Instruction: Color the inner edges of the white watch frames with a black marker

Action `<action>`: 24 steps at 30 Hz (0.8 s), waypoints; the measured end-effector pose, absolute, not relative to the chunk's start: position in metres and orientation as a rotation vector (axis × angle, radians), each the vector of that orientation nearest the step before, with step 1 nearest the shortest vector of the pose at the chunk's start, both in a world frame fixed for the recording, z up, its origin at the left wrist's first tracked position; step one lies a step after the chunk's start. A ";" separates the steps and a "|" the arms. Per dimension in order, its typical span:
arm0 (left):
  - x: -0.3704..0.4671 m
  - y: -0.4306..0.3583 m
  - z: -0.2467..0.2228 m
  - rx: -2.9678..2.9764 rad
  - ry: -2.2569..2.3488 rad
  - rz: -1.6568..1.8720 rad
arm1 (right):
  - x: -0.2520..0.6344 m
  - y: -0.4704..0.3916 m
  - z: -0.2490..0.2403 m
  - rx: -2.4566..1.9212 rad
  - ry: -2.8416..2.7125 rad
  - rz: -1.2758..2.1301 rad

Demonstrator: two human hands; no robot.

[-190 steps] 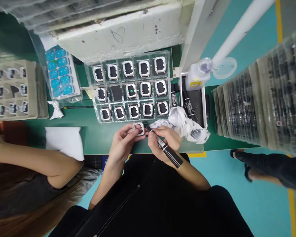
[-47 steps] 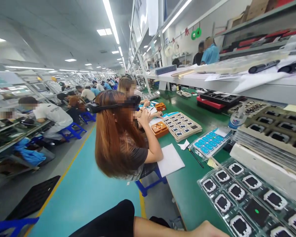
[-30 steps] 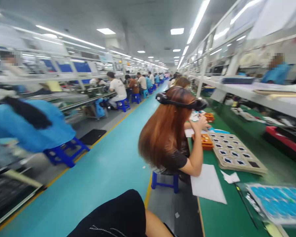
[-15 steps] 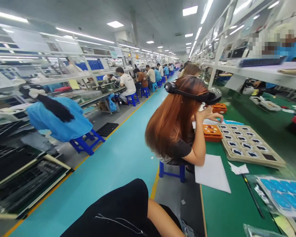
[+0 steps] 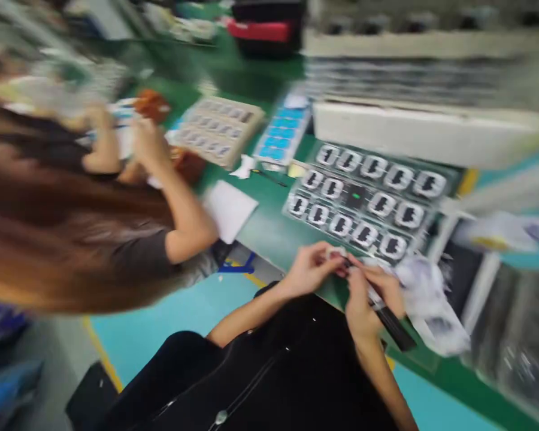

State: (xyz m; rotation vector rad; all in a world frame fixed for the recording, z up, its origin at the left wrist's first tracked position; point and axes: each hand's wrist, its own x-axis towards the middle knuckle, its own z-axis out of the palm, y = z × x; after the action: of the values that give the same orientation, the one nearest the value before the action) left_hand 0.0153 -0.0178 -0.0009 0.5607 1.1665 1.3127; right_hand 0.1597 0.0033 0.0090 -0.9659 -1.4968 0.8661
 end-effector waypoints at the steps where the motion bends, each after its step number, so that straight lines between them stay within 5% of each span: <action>1: 0.014 -0.019 -0.004 0.562 1.172 1.321 | 0.166 -0.003 0.007 -1.015 -1.497 0.815; 24: 0.010 -0.029 0.011 0.819 1.495 1.331 | 0.146 -0.003 0.015 -1.009 -1.651 0.601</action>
State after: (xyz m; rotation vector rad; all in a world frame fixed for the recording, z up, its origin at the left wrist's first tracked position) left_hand 0.0097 -0.0294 0.0109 0.8192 1.4951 1.3309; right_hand 0.1464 -0.0026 0.0146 -1.0090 -1.6510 0.6014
